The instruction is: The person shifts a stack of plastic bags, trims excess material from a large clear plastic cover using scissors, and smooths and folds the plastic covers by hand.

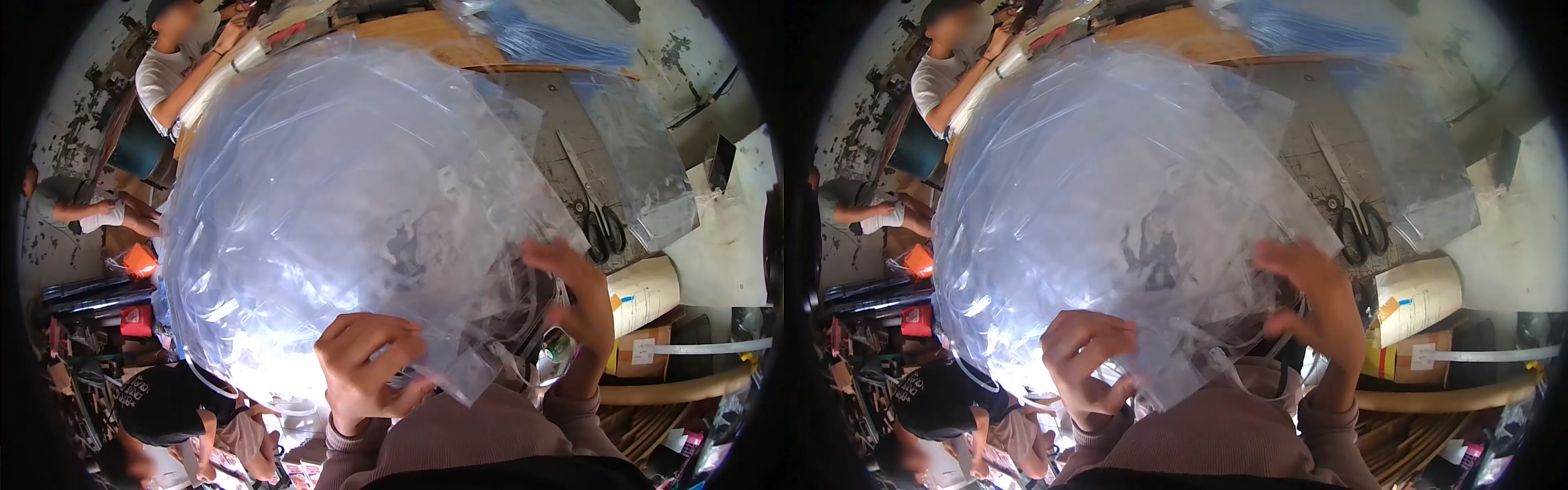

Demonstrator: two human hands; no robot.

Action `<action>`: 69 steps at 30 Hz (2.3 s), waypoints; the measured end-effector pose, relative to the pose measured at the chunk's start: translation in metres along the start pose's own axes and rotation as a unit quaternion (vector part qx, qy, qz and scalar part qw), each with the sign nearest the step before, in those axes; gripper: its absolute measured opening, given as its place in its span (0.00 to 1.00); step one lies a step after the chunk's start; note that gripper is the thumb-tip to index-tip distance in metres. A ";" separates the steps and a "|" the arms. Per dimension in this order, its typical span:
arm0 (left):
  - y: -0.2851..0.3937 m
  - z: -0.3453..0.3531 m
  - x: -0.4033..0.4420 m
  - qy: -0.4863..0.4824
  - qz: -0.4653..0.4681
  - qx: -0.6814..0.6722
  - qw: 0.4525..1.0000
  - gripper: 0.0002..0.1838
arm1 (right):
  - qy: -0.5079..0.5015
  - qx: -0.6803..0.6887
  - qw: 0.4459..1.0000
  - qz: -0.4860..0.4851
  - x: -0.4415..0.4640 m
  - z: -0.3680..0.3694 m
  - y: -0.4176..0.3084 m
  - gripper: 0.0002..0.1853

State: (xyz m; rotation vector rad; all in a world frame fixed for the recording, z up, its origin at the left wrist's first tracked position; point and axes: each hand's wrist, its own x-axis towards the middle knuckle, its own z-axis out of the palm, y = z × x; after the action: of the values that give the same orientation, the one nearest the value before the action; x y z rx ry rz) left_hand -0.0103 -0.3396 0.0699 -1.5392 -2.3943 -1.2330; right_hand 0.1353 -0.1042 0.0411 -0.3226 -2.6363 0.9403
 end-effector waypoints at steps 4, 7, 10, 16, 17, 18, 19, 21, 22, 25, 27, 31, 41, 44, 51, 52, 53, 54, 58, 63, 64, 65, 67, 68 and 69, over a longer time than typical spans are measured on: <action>0.007 0.005 0.028 -0.012 0.012 0.076 0.997 0.14 | -0.027 0.239 0.967 -0.086 -0.003 0.007 -0.047 0.25; 0.005 0.015 0.032 -0.008 -0.010 0.090 0.996 0.15 | -0.004 0.228 0.973 -0.039 -0.003 0.021 -0.041 0.18; 0.001 0.024 0.034 -0.016 -0.016 0.114 0.993 0.16 | 0.039 0.215 0.976 0.013 0.004 0.031 -0.034 0.07; 0.004 0.022 0.030 -0.013 -0.048 0.095 0.994 0.22 | 0.018 0.358 0.929 0.090 0.010 0.045 -0.009 0.10; 0.005 0.020 0.027 -0.012 -0.043 0.097 0.994 0.25 | 0.030 0.410 0.904 0.120 0.010 0.046 -0.009 0.10; 0.006 0.020 0.021 -0.010 -0.046 0.098 0.994 0.25 | 0.042 0.459 0.875 0.150 0.008 0.046 -0.008 0.11; 0.004 0.020 0.013 0.065 -0.021 0.111 0.992 0.27 | 0.040 0.458 0.875 0.148 0.007 0.044 -0.004 0.11; -0.005 0.018 -0.007 0.135 0.012 0.138 0.981 0.32 | 0.051 0.395 0.912 0.098 0.002 0.040 0.008 0.11; -0.009 0.016 -0.016 0.138 0.012 0.139 0.980 0.32 | 0.049 0.395 0.913 0.095 0.001 0.041 0.009 0.11; -0.010 0.013 -0.031 0.204 -0.110 0.064 0.971 0.31 | 0.065 0.507 0.856 0.076 -0.004 0.045 0.012 0.16; -0.015 0.009 -0.027 0.204 -0.172 0.003 0.964 0.29 | 0.037 0.566 0.823 0.037 -0.006 0.046 0.017 0.22; -0.012 0.026 -0.019 0.232 -0.247 -0.221 0.915 0.26 | -0.179 0.557 0.792 -0.176 0.021 0.042 0.025 0.32; -0.005 0.066 0.017 0.060 -0.164 -0.289 0.941 0.28 | -0.198 0.507 0.838 0.045 0.055 0.065 -0.018 0.26; -0.006 0.068 0.018 0.064 -0.219 -0.320 0.920 0.27 | -0.154 0.620 0.768 0.040 0.051 0.062 -0.012 0.18; -0.007 0.066 0.025 0.045 -0.147 -0.331 0.931 0.18 | -0.187 0.604 0.775 0.012 0.053 0.055 -0.011 0.10; -0.007 0.065 0.027 0.044 -0.140 -0.333 0.931 0.18 | -0.187 0.604 0.775 0.011 0.053 0.055 -0.012 0.10; -0.005 0.064 0.027 0.043 -0.134 -0.334 0.932 0.19 | -0.186 0.611 0.769 0.021 0.052 0.054 -0.012 0.09; -0.004 0.063 0.027 0.043 -0.135 -0.334 0.932 0.19 | -0.186 0.618 0.763 0.030 0.052 0.054 -0.012 0.09; -0.007 0.066 0.021 0.036 -0.145 -0.317 0.937 0.18 | -0.188 0.623 0.758 0.049 0.050 0.057 -0.011 0.08; -0.023 0.072 0.006 0.061 -0.113 -0.396 0.909 0.09 | -0.085 0.681 0.724 0.067 0.049 0.066 -0.010 0.09; -0.021 0.072 0.004 0.061 -0.112 -0.396 0.909 0.09 | -0.085 0.681 0.724 0.066 0.049 0.067 -0.009 0.09; -0.020 0.072 0.002 0.064 -0.141 -0.407 0.900 0.08 | -0.054 0.691 0.717 0.069 0.050 0.068 -0.007 0.09; -0.019 0.072 0.000 0.068 -0.171 -0.417 0.890 0.07 | -0.007 0.699 0.710 0.079 0.052 0.069 -0.008 0.11; -0.019 0.071 0.000 0.064 -0.169 -0.429 0.885 0.07 | -0.008 0.700 0.710 0.080 0.052 0.071 -0.006 0.11; -0.019 0.072 0.000 0.059 -0.166 -0.442 0.880 0.06 | -0.007 0.701 0.709 0.073 0.051 0.072 -0.002 0.11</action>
State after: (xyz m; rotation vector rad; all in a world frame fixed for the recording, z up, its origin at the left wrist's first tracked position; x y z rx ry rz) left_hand 0.0010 -0.2983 0.0095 -1.0821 -2.1515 -2.6634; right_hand 0.0609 -0.1306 0.0011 -0.0924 -1.1893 2.5492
